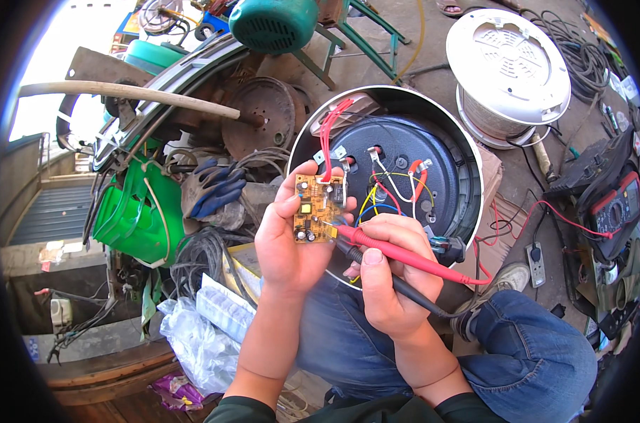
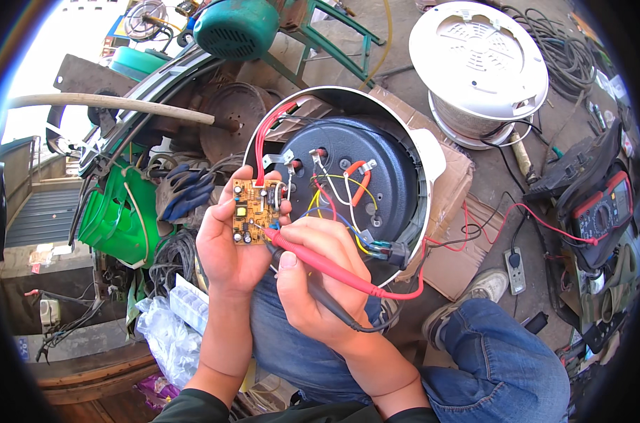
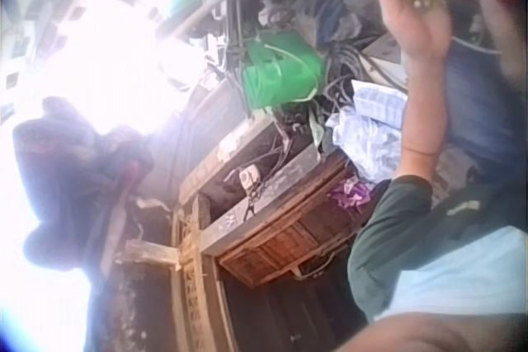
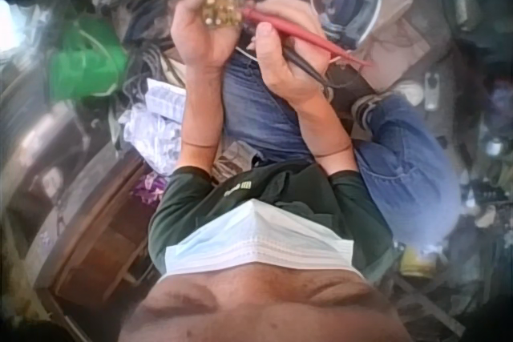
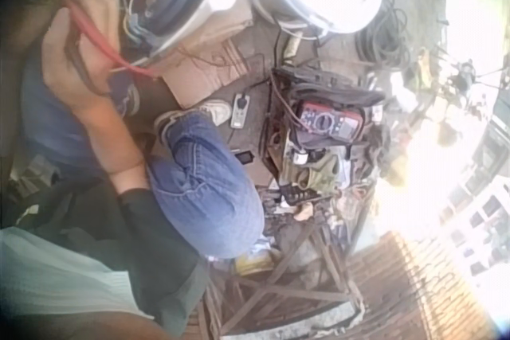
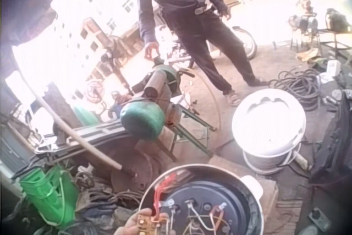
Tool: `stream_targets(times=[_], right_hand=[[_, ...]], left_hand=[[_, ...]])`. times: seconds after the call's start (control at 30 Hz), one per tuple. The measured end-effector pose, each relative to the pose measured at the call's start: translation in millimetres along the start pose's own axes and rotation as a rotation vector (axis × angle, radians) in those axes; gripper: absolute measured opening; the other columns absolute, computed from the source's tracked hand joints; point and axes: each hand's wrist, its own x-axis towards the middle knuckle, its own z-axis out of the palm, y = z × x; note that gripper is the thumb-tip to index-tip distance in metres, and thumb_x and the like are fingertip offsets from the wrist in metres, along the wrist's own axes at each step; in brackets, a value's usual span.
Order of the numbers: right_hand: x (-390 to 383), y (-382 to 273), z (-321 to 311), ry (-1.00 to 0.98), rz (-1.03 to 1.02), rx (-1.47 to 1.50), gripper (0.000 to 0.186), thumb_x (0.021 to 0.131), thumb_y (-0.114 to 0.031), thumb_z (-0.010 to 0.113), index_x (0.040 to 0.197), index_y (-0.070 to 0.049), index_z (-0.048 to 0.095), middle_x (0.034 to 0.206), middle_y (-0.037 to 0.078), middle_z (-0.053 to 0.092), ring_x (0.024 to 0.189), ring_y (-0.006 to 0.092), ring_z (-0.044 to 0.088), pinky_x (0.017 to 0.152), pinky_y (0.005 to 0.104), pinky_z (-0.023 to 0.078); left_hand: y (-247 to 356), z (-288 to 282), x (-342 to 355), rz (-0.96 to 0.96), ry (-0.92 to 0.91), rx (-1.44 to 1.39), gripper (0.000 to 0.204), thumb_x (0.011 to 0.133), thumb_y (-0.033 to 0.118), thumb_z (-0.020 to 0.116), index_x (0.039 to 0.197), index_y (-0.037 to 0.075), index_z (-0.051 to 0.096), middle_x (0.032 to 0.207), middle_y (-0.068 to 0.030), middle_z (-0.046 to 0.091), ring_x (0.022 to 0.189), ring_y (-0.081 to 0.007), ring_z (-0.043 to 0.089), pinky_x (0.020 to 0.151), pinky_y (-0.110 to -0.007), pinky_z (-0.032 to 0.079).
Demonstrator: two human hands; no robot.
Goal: The person holds a small circuit board and uses a multimeter to test various points on the board. They move the probes between different components and wires while seated on the floor in a cluttered workshop.
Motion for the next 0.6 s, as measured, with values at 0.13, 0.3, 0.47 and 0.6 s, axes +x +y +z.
stream_targets(times=[0.13, 0.3, 0.47, 0.6], right_hand=[[-4.2, 5.8, 8.8, 0.026, -0.024, -0.042, 0.021, 0.082, 0.003, 0.063, 0.103, 0.006, 0.062, 0.102, 0.019, 0.064, 0.093, 0.0283, 0.065, 0.082, 0.0358, 0.055], [-4.5, 12.5, 9.9, 0.022, -0.068, -0.069, 0.022, 0.082, 0.004, 0.063, 0.104, 0.007, 0.063, 0.103, 0.019, 0.064, 0.093, 0.0292, 0.065, 0.082, 0.0366, 0.055], [-4.0, 11.3, 10.6, 0.014, -0.051, -0.09, 0.024, 0.081, 0.004, 0.064, 0.105, 0.008, 0.064, 0.103, 0.02, 0.064, 0.094, 0.0301, 0.066, 0.082, 0.0367, 0.055], [-2.9, 11.8, 11.5, 0.013, -0.065, -0.085, 0.024, 0.081, 0.005, 0.064, 0.104, 0.008, 0.064, 0.102, 0.02, 0.065, 0.094, 0.03, 0.066, 0.083, 0.0364, 0.055]], left_hand=[[-0.2, 0.3, 0.1, 0.016, -0.008, 0.04, 0.046, 0.097, 0.02, 0.041, 0.14, 0.005, 0.045, 0.138, -0.027, 0.052, 0.105, -0.0413, 0.063, 0.091, -0.05, 0.053], [-0.3, 0.6, 0.2, 0.016, -0.019, 0.03, 0.046, 0.097, 0.019, 0.042, 0.14, 0.005, 0.045, 0.136, -0.0259, 0.054, 0.106, -0.0407, 0.063, 0.09, -0.049, 0.054], [-0.2, 0.2, 0.6, 0.024, -0.034, 0.045, 0.046, 0.096, 0.018, 0.043, 0.14, 0.005, 0.046, 0.133, -0.0228, 0.057, 0.107, -0.0392, 0.064, 0.092, -0.047, 0.054], [-0.7, 0.7, 0.3, 0.029, -0.031, 0.051, 0.046, 0.096, 0.018, 0.043, 0.14, 0.005, 0.046, 0.133, -0.0232, 0.057, 0.107, -0.0394, 0.064, 0.092, -0.047, 0.053]])
